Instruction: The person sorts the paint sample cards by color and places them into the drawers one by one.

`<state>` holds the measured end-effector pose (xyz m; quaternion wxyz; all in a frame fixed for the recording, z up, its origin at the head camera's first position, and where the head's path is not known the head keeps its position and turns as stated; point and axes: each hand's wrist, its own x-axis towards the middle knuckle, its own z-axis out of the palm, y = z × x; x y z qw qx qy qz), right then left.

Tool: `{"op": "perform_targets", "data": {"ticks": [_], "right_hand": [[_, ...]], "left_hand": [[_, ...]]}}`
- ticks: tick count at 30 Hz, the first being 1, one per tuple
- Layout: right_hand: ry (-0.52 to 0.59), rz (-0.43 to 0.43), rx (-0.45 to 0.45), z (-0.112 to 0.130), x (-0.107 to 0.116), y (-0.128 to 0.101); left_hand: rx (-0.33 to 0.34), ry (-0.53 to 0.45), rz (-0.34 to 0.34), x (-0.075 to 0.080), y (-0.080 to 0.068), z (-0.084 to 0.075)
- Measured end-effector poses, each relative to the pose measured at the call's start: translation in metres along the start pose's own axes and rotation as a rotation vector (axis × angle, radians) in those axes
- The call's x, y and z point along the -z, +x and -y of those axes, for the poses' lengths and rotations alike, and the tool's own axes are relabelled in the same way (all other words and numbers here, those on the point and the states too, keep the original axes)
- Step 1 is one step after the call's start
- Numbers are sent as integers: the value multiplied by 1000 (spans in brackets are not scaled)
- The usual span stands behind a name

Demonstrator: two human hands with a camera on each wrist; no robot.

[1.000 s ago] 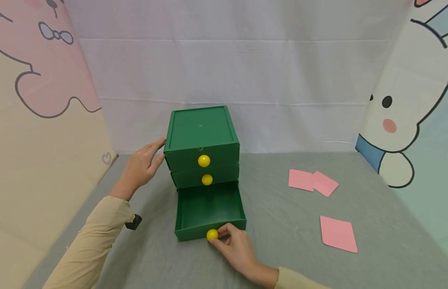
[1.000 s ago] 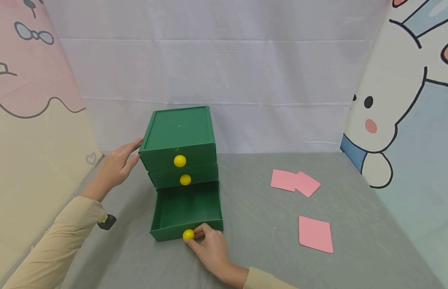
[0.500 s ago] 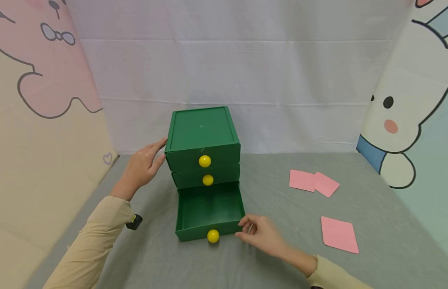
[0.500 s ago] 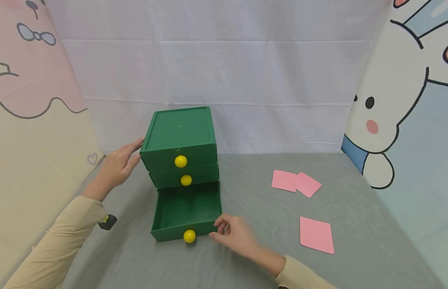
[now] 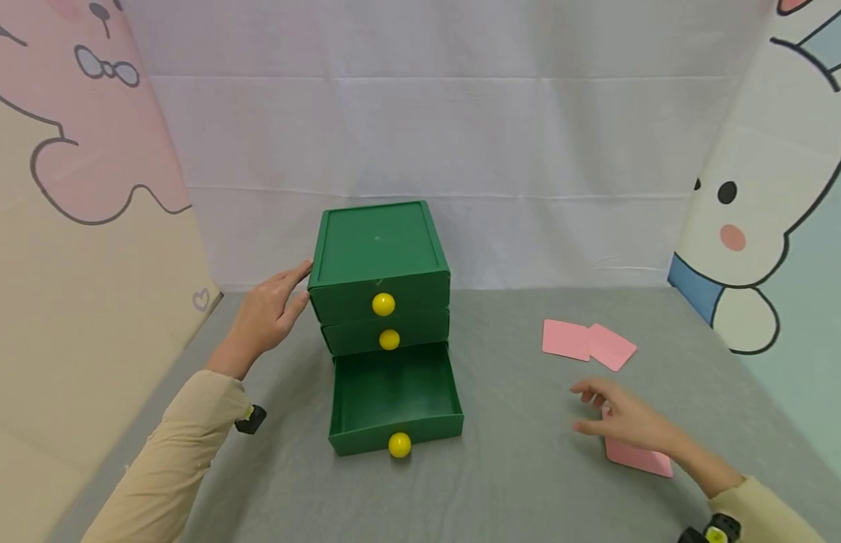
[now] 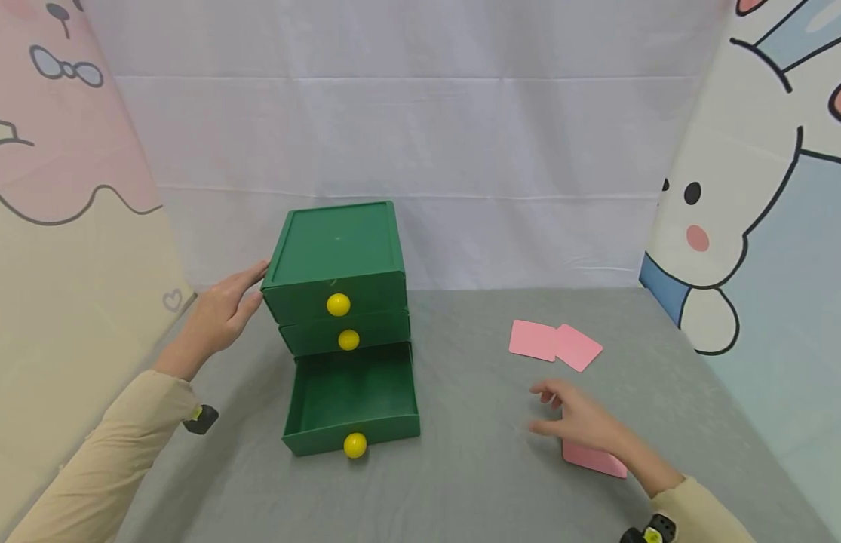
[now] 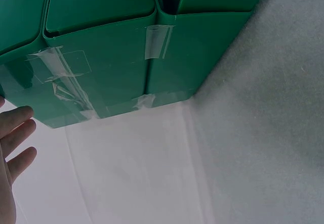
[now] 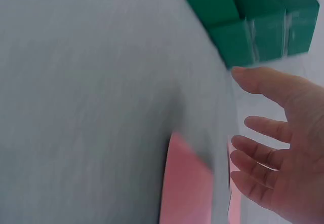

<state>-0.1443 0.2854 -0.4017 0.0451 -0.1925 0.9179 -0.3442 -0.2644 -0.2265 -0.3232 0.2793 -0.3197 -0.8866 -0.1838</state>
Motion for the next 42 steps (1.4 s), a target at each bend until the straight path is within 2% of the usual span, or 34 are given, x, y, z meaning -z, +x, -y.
{"op": "perform_targets", "data": {"ticks": [6,9,11,17,22,26,32,36,42], "right_hand": [[-137,-55,-86,-34,15,-25],[-196,-51,-123,-45,20,-33],[-228,-47,-110,-51,22,-36],[-312,-24,8,-64,25,-43],[-304,40,10,-69,29,-41],[-232,89,-8,-72,33,-37],[49,205,-50,-73,42,-34],[173,282,-75,-75,48,-34],[279,369,-174,-68,58,-30]], "left_hand": [[-1,11,3,1,0,-2],[-1,13,5,2,1,-2],[-1,13,5,2,0,-2],[-3,1,-4,1,0,-2],[-1,-3,-4,0,0,-2],[2,-7,-3,0,0,-1],[-7,-23,-17,0,-1,-1],[-11,-20,-25,1,-1,-1],[-9,-16,-16,1,-1,-1]]}}
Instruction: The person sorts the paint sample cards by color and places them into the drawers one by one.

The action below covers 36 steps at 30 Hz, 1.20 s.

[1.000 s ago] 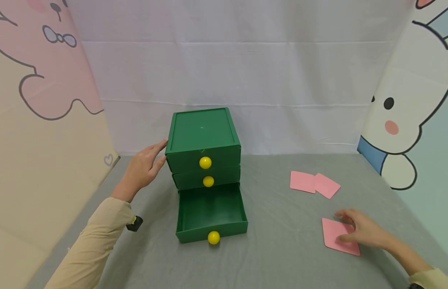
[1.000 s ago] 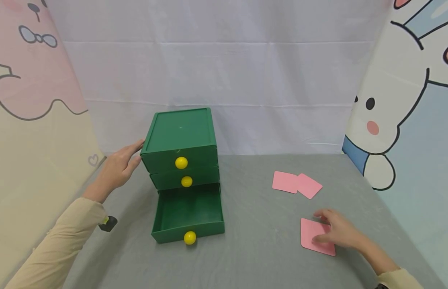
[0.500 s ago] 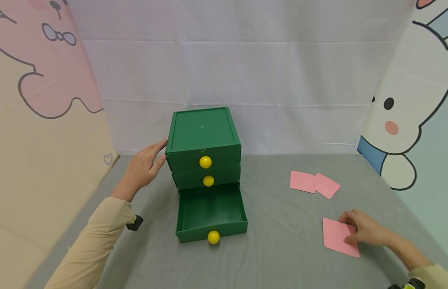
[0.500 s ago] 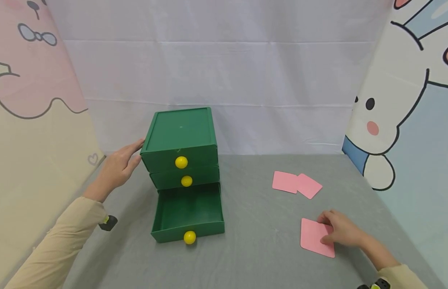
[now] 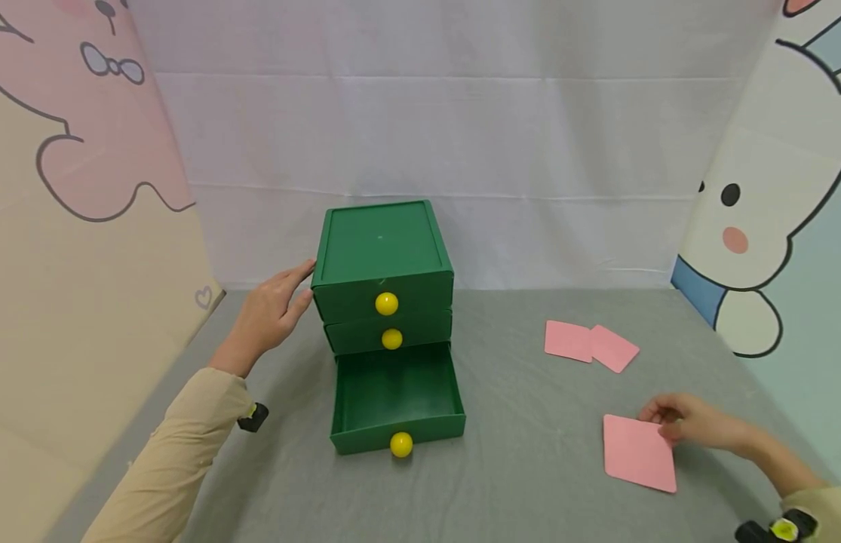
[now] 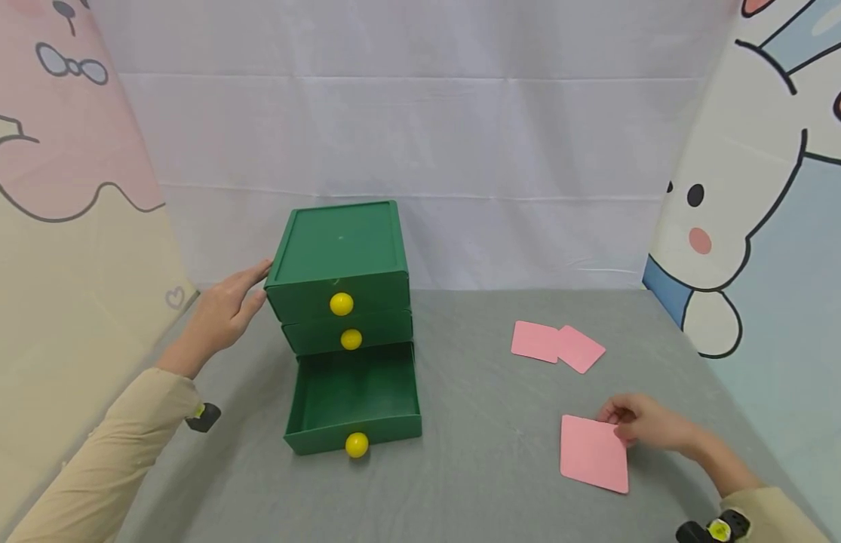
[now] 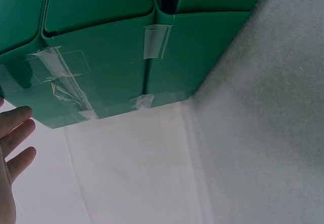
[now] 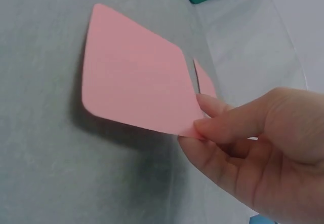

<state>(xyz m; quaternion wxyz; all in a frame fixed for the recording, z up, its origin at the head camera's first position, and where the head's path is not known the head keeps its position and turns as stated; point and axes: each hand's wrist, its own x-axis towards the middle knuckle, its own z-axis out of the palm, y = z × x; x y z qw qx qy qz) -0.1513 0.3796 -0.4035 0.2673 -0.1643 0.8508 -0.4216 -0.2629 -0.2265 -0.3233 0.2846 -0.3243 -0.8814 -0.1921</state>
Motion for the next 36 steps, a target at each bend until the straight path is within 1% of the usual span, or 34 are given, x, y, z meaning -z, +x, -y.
{"op": "perform_targets", "data": {"ticks": [3,5,8,11,19,20,25,28,36], "right_hand": [[-8,-8,-9,12,0,2],[-35,-21,3,20,0,5],[-64,-41,13,32,-2,13],[-67,-53,25,44,-6,23],[-125,-76,172,76,-19,51],[-122,-77,180,80,-20,54],[-125,-98,186,100,-25,69],[-132,-110,179,111,-28,77],[-63,-121,152,142,-41,109]], "left_hand": [[0,0,1,-1,0,0],[2,0,3,-2,0,0],[9,-3,7,-3,0,1],[13,-3,14,-3,0,1],[13,-1,22,-4,-1,0],[14,-1,21,-4,-1,0],[18,-6,16,-6,0,-2],[23,-5,25,-6,0,-1],[33,6,27,-3,-1,1]]}}
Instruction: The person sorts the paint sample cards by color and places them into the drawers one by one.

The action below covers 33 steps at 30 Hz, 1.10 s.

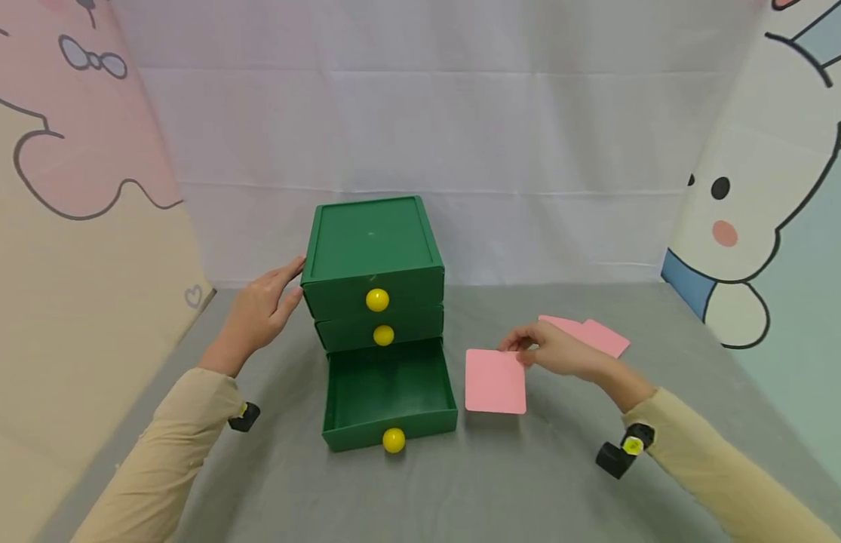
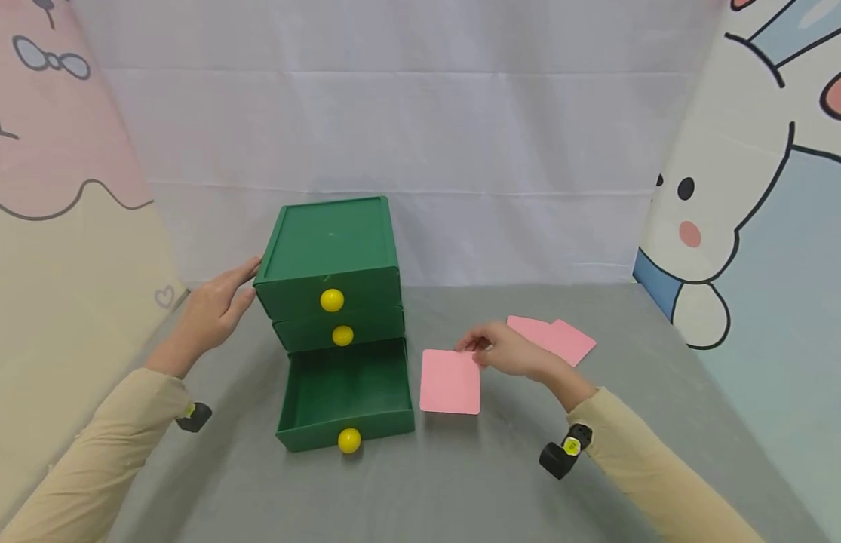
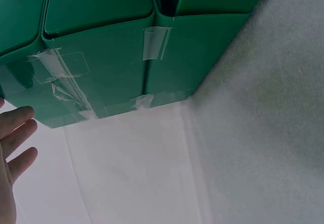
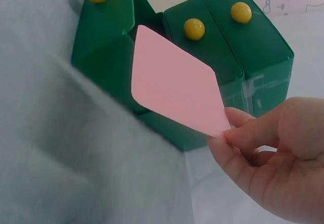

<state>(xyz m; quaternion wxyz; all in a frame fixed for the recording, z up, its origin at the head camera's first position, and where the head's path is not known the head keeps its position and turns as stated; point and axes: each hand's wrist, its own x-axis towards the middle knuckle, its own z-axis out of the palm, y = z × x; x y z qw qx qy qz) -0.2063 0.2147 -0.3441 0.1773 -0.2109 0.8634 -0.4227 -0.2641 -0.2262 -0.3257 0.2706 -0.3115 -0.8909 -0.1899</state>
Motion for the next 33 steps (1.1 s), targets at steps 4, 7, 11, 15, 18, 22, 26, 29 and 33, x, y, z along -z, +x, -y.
{"op": "perform_targets", "data": {"ticks": [4,7,11,15,18,22,26,29,33], "right_hand": [[-4,20,43,14,-10,17],[-21,20,91,21,-18,28],[-36,1,118,28,-31,42],[-14,-1,98,33,-43,53],[16,9,93,36,-49,61],[33,16,108,38,-55,69],[23,6,118,37,-62,77],[6,8,115,35,-68,83],[-32,24,123,34,-75,88]], "left_hand": [[0,5,4,0,0,1],[-2,6,0,0,0,1],[-7,10,-5,-1,0,1],[-14,10,-12,-1,1,1],[-14,8,-10,-1,1,1],[-12,12,-5,0,0,1],[-11,19,0,0,0,1],[-9,21,4,0,0,1],[-6,19,7,0,0,1]]}}
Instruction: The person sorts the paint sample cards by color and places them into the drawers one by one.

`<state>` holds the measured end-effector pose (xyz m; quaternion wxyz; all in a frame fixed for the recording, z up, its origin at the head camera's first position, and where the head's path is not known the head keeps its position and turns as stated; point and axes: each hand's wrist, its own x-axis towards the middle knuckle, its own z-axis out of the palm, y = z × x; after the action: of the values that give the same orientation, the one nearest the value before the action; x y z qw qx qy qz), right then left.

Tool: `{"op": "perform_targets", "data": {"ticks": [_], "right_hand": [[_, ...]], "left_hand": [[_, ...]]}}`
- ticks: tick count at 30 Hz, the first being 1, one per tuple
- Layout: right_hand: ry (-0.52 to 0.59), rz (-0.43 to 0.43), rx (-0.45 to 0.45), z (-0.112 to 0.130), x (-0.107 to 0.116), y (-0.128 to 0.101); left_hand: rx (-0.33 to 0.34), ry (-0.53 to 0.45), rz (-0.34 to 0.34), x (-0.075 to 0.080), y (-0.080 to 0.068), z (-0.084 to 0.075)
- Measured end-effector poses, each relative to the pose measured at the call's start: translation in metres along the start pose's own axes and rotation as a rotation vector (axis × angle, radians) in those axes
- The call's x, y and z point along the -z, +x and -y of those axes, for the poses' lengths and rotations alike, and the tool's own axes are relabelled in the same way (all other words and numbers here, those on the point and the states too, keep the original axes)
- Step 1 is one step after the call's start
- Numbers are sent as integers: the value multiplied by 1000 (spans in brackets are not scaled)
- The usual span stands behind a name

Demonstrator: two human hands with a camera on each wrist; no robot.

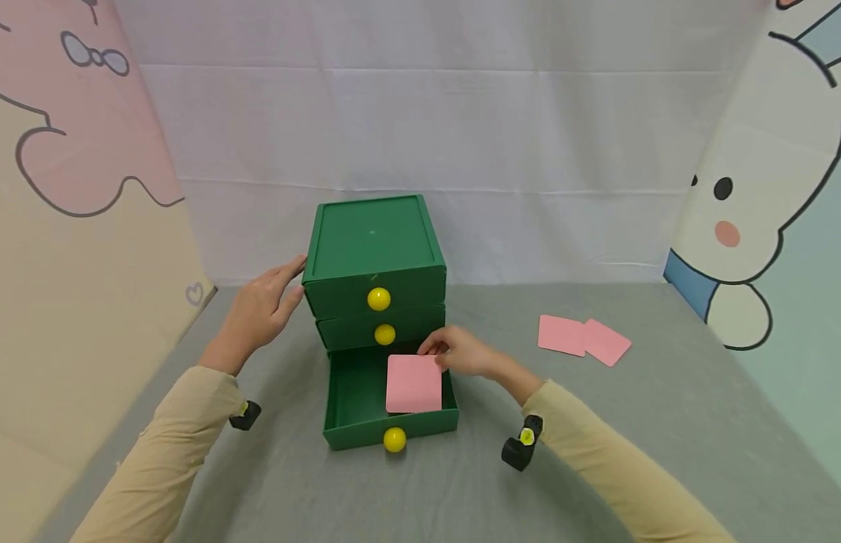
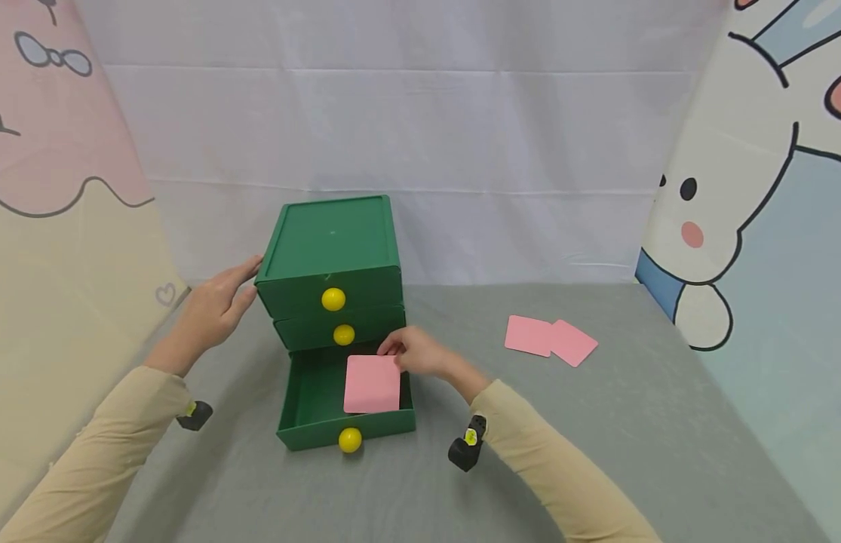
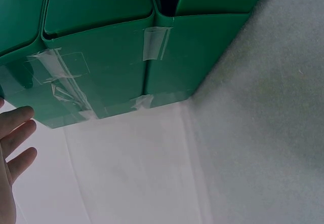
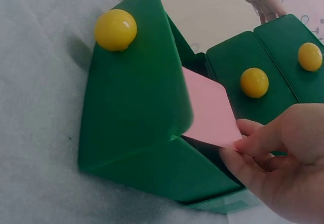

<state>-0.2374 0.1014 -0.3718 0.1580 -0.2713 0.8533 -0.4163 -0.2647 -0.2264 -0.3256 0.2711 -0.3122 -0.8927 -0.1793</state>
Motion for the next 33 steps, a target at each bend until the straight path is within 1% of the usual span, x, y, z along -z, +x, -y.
{"op": "perform_targets", "data": {"ticks": [6,13,16,20,25,27,33], "right_hand": [[-87,36,22,-1,-5,5],[-284,67,97,3,-8,5],[-332,71,130,3,-9,5],[-343,74,130,5,-9,4],[-320,98,120,7,-4,0],[-299,106,116,8,-1,-2],[-255,92,149,8,18,-13]], "left_hand": [[7,-1,5,0,0,0],[13,-1,14,-1,0,0],[12,-6,10,0,0,0],[6,-6,4,0,0,0],[2,2,1,0,0,0],[2,-2,1,0,0,-1],[3,-15,0,1,0,-2]]}}
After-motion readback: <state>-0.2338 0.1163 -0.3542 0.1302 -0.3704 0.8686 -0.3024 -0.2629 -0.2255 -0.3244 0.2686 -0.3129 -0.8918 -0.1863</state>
